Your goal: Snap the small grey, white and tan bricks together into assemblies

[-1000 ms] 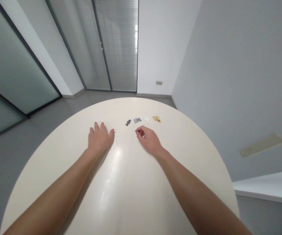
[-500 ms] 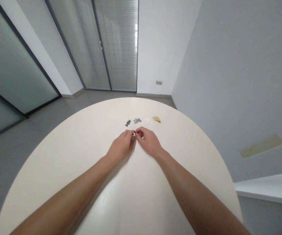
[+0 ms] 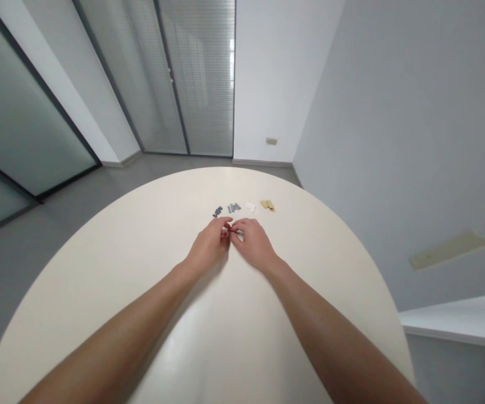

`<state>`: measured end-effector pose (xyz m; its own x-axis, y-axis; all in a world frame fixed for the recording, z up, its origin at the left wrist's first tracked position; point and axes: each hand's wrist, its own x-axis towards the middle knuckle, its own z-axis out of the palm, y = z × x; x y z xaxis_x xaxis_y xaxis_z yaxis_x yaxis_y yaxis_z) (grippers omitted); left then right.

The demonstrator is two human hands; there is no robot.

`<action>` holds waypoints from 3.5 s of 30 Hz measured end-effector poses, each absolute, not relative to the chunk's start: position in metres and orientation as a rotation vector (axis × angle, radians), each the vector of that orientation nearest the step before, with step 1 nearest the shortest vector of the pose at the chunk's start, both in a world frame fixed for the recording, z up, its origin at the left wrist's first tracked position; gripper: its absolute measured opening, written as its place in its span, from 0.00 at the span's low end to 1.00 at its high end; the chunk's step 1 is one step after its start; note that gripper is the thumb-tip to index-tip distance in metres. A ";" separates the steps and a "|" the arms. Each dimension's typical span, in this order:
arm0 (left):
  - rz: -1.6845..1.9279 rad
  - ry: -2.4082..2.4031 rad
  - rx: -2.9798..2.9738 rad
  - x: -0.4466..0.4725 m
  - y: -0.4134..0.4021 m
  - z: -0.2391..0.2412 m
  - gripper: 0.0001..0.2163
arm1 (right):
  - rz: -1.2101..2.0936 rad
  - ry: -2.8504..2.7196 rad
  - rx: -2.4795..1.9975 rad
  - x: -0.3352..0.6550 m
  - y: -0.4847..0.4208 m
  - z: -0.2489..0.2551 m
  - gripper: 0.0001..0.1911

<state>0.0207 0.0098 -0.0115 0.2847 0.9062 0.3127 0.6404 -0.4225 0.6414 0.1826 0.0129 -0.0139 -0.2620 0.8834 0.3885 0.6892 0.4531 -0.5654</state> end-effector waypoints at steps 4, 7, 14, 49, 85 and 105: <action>1.056 1.286 2.089 0.019 0.011 -0.020 0.15 | 0.366 -2.023 -1.308 0.184 0.013 -0.015 0.06; 1.090 1.275 2.119 0.018 0.011 -0.021 0.15 | 0.381 -2.005 -1.308 0.185 0.012 -0.015 0.05; 0.992 1.369 2.000 0.020 0.011 -0.010 0.12 | 0.570 -1.880 -1.304 0.187 0.008 -0.010 0.03; 1.148 1.449 1.970 0.020 0.007 -0.005 0.09 | 0.730 -1.736 -1.143 0.186 0.009 -0.013 0.07; 1.205 1.345 1.887 0.019 0.009 -0.006 0.08 | 0.733 -1.769 -1.223 0.186 0.006 -0.011 0.10; 1.169 1.354 1.869 0.020 0.007 -0.004 0.09 | 0.754 -1.795 -1.260 0.185 0.004 -0.007 0.15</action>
<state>0.0196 0.0068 -0.0036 0.1155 0.9375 0.3282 0.4614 -0.3432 0.8181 0.1846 0.0036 -0.0074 -0.1847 0.9448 0.2707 0.4684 0.3268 -0.8209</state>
